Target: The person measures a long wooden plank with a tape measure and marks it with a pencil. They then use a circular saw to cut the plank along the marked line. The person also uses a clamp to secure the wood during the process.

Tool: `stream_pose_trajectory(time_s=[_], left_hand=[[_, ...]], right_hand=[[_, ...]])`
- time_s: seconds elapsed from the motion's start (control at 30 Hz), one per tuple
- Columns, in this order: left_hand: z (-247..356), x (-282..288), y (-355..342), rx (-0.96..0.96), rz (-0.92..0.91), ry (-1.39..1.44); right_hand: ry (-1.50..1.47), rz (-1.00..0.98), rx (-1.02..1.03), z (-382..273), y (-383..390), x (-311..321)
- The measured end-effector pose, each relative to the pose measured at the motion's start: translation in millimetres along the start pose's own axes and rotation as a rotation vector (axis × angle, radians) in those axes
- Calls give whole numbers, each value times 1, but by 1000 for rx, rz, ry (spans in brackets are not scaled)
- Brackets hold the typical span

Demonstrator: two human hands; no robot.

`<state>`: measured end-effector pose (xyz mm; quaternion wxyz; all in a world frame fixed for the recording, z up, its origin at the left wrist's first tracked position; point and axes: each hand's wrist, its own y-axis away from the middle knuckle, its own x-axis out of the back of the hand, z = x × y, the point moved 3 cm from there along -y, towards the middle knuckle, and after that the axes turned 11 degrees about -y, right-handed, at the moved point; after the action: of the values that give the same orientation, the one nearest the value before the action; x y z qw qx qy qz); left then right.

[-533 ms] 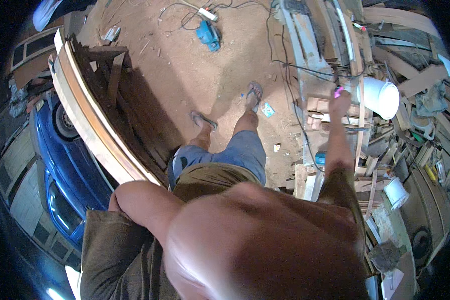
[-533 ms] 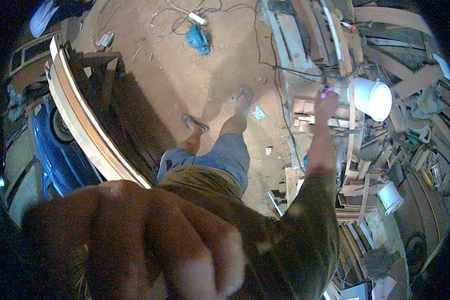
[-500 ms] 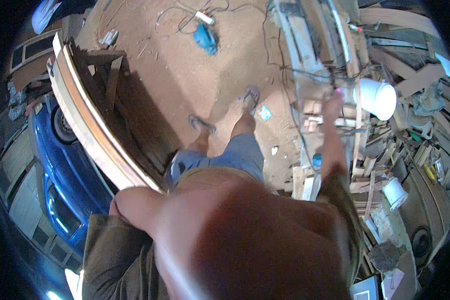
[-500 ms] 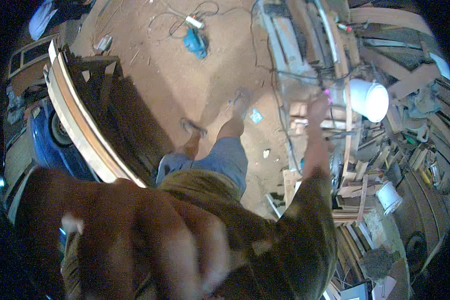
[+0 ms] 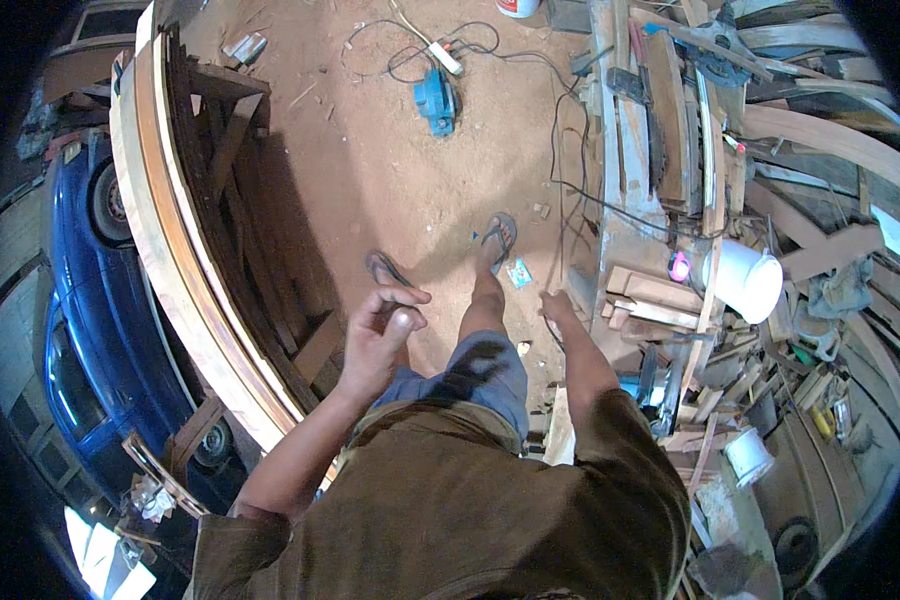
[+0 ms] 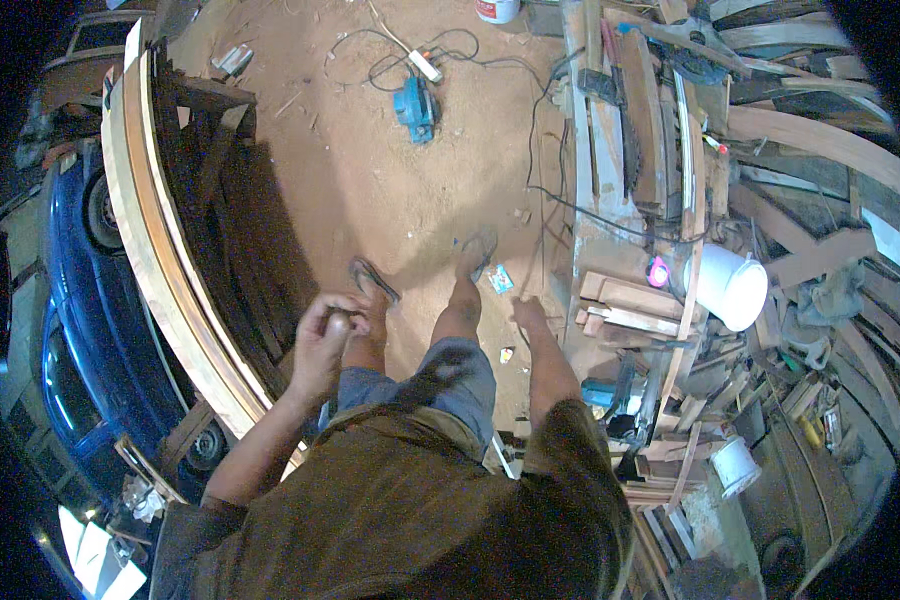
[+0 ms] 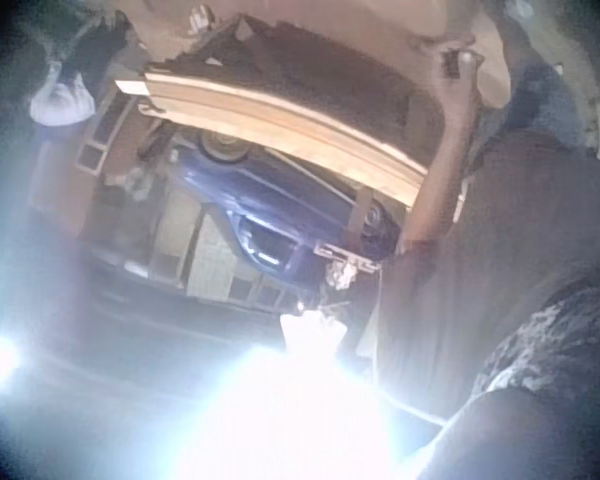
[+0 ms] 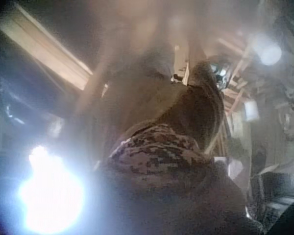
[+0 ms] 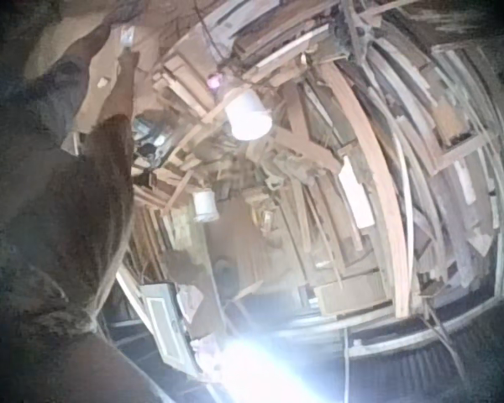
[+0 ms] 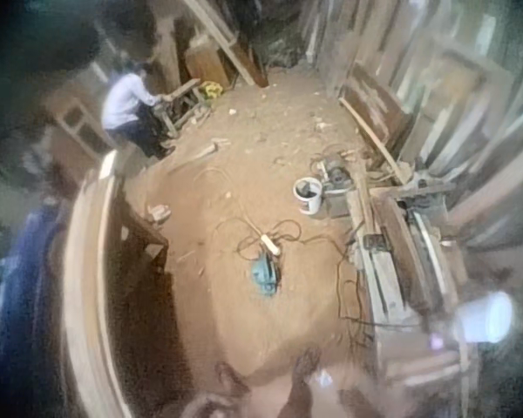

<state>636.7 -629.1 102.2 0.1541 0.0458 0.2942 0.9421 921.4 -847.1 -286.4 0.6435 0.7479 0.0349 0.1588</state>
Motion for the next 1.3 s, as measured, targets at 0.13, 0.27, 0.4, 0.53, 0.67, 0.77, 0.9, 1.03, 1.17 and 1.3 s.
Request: stream_pose_trajectory(time_s=[0.13, 0.27, 0.4, 0.53, 0.67, 0.77, 0.9, 1.03, 1.17, 1.3], left_hand=[[-100, 21, 13, 195, -64, -112], [-120, 51, 32, 82, -207, -375], [-140, 129, 71, 119, -95, -501], [-171, 229, 70, 242, -53, -502], [-209, 287, 163, 402, 190, -588], [-220, 304, 180, 374, 190, -623], [-195, 282, 132, 264, 35, -800], [-184, 258, 167, 224, 74, -758], [-191, 245, 146, 68, -16, -728], [-251, 197, 126, 586, -162, -273]], right_hand=[[-68, 62, 294, -25, 63, -22], [9, 624, 441, -6, 82, 6], [529, 816, 579, 3, 68, 0], [709, 521, 147, 110, -35, 17], [562, 314, -17, 29, -13, -23], [422, 156, -97, 63, -40, -40], [199, 457, 222, 104, -60, -93], [65, 749, 606, -20, 138, -137], [289, 235, 657, -11, 210, -183], [118, 442, 943, -61, 349, -155]])
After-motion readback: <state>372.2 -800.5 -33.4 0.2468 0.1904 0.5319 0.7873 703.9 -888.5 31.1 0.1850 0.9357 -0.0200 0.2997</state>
